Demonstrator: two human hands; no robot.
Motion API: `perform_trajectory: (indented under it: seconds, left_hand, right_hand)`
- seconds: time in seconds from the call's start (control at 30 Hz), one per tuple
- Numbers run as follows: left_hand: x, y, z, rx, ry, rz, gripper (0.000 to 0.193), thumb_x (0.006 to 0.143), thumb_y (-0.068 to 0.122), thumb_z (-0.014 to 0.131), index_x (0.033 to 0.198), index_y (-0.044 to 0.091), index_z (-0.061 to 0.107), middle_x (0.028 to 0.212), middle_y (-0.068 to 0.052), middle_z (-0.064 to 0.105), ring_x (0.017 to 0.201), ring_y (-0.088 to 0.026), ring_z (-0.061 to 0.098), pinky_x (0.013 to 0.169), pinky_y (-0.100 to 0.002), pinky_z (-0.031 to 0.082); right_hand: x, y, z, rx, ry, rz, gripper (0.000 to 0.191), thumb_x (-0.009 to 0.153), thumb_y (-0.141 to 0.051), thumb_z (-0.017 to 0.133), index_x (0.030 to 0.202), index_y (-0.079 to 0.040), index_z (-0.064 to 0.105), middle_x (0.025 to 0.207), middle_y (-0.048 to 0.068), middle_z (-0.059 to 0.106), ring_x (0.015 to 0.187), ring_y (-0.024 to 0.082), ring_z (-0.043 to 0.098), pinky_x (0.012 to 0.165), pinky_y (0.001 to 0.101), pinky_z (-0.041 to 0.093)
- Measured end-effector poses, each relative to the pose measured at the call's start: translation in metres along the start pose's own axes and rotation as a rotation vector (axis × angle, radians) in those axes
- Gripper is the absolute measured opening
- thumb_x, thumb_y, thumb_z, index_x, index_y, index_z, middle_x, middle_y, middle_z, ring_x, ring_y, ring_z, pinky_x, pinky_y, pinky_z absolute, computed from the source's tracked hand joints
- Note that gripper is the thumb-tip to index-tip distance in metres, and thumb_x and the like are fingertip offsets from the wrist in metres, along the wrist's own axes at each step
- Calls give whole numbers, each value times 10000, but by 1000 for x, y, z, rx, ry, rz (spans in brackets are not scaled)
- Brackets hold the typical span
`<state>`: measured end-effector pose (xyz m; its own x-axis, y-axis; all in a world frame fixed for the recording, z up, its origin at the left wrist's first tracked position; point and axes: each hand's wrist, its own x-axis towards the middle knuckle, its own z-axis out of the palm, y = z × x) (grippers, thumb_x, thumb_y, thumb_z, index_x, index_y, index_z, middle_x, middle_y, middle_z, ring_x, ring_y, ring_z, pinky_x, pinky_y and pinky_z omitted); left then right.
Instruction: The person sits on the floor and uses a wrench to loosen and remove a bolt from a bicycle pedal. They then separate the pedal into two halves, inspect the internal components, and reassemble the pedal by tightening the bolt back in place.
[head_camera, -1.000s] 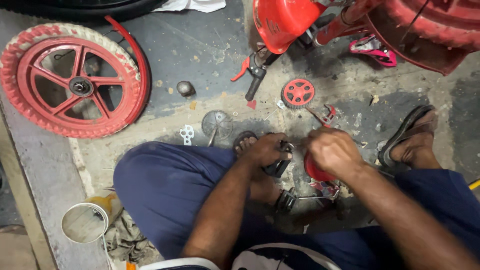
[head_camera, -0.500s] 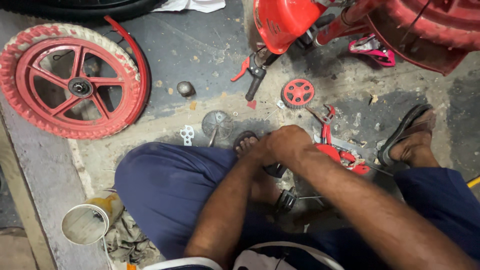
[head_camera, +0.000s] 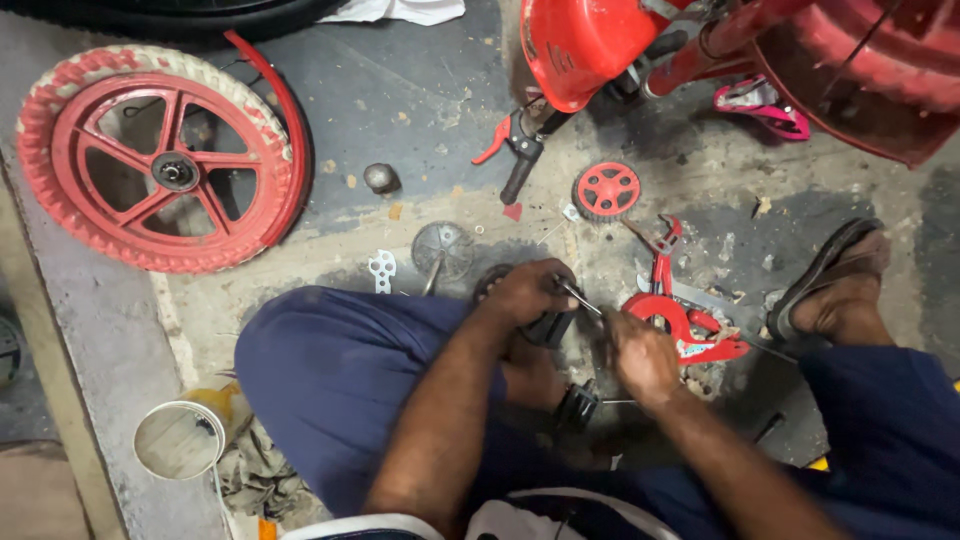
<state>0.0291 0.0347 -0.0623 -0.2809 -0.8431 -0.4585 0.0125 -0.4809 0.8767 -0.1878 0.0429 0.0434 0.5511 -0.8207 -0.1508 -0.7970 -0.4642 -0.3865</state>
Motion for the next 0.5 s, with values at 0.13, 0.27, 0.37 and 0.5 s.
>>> perform_trajectory:
  seconds: [0.13, 0.27, 0.37, 0.5]
  left_hand:
    - [6, -3, 2, 146, -4, 16, 433, 730, 196, 889, 1116, 110, 712, 941, -65, 757, 880, -179, 705, 807, -341, 565]
    - [7, 2, 0, 114, -8, 56, 424, 734, 216, 888, 1106, 101, 721, 960, -79, 761, 904, -191, 706, 826, -347, 573]
    - [2, 8, 0, 143, -14, 52, 425, 737, 238, 890, 1105, 104, 725, 975, -80, 760, 930, -195, 704, 844, -352, 568]
    - [-2, 13, -1, 274, -54, 96, 431, 774, 263, 877, 1142, 113, 712, 1012, -88, 742, 961, -209, 689, 864, -368, 541]
  right_hand:
    - [-7, 2, 50, 73, -59, 178, 182, 924, -230, 652, 1074, -136, 694, 770, 211, 709, 658, 419, 685, 590, 526, 534]
    - [3, 7, 65, 154, -243, 296, 200, 970, -228, 637, 1132, -115, 667, 850, 223, 720, 790, 425, 687, 697, 540, 526]
    - [-2, 25, 31, 163, -195, 165, 308, 855, -122, 605, 1151, -114, 690, 1033, 198, 715, 901, 395, 688, 740, 503, 550]
    - [12, 38, -49, 75, -384, 278, 267, 875, -118, 637, 1133, -142, 703, 1067, 107, 685, 938, 324, 705, 786, 444, 592]
